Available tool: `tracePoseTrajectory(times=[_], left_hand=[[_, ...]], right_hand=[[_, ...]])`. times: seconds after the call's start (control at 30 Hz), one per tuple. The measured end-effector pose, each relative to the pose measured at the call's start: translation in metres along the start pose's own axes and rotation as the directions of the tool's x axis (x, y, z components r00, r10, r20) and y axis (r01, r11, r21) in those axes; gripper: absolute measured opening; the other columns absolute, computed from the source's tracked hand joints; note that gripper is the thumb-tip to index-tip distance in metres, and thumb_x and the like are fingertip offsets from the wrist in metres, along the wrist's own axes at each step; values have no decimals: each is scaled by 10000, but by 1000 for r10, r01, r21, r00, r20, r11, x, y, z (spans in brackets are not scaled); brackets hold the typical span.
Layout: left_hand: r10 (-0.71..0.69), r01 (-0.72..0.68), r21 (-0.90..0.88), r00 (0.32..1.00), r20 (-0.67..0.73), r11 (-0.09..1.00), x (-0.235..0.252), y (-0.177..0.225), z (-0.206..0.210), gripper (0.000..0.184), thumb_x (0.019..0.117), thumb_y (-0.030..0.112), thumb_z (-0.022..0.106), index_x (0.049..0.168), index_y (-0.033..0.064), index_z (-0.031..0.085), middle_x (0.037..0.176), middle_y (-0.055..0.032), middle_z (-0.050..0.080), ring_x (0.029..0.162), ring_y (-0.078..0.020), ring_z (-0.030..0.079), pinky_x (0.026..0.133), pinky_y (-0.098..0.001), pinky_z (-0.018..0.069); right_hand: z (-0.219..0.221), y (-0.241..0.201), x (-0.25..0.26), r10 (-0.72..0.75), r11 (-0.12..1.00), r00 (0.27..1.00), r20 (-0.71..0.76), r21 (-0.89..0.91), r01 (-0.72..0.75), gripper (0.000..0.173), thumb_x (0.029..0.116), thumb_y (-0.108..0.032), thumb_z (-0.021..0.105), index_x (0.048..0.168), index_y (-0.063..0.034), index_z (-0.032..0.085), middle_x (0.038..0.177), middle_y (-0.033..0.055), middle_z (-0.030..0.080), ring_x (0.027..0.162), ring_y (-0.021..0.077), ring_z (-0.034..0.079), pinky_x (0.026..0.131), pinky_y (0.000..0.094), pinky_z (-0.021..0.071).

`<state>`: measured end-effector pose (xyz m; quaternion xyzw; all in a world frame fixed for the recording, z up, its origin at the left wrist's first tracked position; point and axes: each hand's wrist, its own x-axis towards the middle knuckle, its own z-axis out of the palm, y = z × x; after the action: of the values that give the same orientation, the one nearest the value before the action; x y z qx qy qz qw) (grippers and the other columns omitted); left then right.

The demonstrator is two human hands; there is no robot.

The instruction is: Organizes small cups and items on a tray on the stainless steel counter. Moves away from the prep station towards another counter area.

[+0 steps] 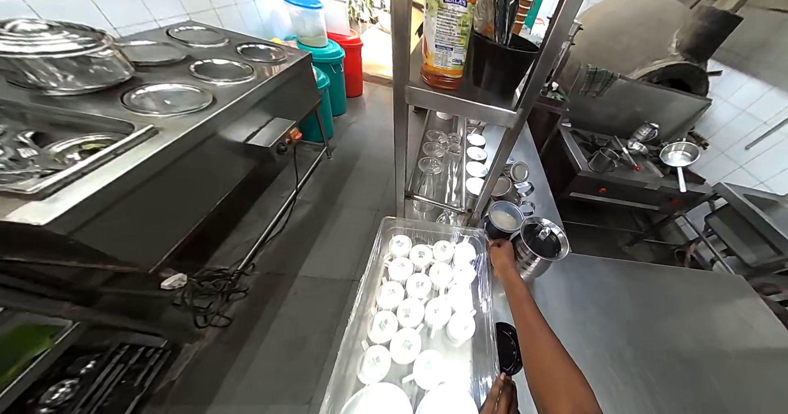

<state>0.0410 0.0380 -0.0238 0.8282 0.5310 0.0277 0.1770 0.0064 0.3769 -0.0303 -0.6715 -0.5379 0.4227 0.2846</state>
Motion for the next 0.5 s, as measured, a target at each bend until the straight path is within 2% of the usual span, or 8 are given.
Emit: tracePoseTrajectory(times=[0.07, 0.13, 0.27, 0.37, 0.43, 0.5], left_hand=[[3, -3, -4, 999, -42, 1000, 1, -2, 1, 419, 1024, 126, 393, 1331, -64, 607, 1516, -272, 488, 1491, -417, 358, 1265, -569, 161], [-5, 4, -27, 999, -53, 1000, 0, -1, 2, 442, 1019, 132, 408, 1372, -64, 587, 1521, -271, 485, 1497, -413, 350, 1267, -566, 151], [-13, 13, 21, 999, -30, 1000, 0, 1, 1, 375, 1032, 116, 405, 1280, -8, 658, 1528, -230, 496, 1501, -376, 359, 1265, -555, 170], [-14, 16, 55, 1000, -27, 998, 0, 2, -1, 378, 1021, 100, 419, 1289, -21, 657, 1523, -229, 503, 1500, -382, 356, 1264, -572, 160], [-5, 5, 68, 1000, -4, 998, -1, 3, -4, 377, 1013, 102, 438, 1294, -26, 655, 1510, -238, 513, 1497, -403, 353, 1263, -594, 146], [6, -8, 37, 999, 52, 999, 0, 2, -6, 395, 1007, 134, 451, 1303, -33, 652, 1529, -249, 487, 1517, -418, 307, 1263, -610, 108]], right_hand=[[4, 4, 0, -53, 998, 997, -50, -31, 51, 242, 1028, -183, 579, 1062, 46, 650, 969, 227, 639, 873, 342, 615, 778, 544, 506], [9, 8, -2, -85, 992, 992, -91, -96, 76, 237, 1032, -163, 566, 1088, 50, 654, 997, 241, 663, 919, 365, 647, 827, 558, 525], [5, 14, 0, -171, 957, 984, -56, -246, 152, 193, 996, -112, 584, 1094, 28, 674, 1038, 236, 692, 981, 380, 678, 871, 576, 539], [-6, 14, -3, -109, 986, 992, 55, -121, 115, 284, 1057, -194, 527, 1165, 22, 675, 1094, 239, 678, 1007, 361, 656, 886, 567, 523], [-15, 19, -12, -76, 997, 990, 123, 42, 71, 347, 1096, -251, 454, 1192, 24, 644, 1044, 204, 654, 899, 290, 631, 795, 491, 531], [-28, 18, -30, -24, 987, 982, 185, 160, -6, 402, 1109, -330, 435, 1234, 6, 616, 1005, 161, 654, 798, 225, 631, 700, 413, 542]])
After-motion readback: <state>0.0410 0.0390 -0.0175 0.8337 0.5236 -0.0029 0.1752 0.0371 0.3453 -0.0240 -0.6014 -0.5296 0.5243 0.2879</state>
